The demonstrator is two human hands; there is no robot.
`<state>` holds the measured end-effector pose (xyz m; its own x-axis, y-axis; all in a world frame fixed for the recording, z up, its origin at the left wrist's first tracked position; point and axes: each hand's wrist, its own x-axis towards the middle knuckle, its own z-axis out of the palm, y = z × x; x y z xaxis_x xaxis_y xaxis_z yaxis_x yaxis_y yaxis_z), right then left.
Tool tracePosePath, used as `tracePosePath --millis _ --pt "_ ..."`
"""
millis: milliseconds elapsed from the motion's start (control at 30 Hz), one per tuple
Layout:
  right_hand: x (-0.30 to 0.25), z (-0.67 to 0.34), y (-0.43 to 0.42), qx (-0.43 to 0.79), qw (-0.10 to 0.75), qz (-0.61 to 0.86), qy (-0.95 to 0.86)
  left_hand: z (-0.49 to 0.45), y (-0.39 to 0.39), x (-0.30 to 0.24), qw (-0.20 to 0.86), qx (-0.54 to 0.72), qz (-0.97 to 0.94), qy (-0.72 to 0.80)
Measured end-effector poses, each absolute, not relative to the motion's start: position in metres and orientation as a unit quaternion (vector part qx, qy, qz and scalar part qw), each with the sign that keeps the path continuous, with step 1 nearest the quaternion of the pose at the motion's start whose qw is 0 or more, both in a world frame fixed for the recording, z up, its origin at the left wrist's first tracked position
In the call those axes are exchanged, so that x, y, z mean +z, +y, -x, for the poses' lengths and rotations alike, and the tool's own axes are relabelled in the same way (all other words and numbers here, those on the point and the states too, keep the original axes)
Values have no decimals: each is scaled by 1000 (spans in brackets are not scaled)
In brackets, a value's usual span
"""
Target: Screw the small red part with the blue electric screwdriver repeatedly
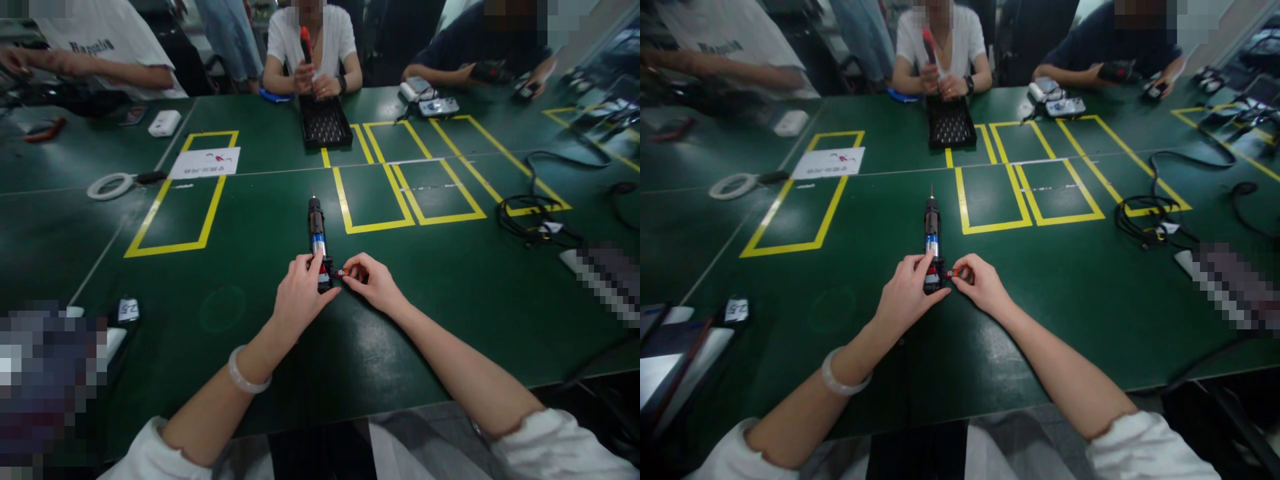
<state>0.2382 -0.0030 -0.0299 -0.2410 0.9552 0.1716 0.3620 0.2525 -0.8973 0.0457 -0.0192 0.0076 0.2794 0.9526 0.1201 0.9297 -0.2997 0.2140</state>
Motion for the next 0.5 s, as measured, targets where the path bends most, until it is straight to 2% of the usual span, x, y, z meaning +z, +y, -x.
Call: tracePosePath --millis 500 --pt "-29 -231 -2 303 363 469 -746 -45 -24 10 75 111 -816 562"
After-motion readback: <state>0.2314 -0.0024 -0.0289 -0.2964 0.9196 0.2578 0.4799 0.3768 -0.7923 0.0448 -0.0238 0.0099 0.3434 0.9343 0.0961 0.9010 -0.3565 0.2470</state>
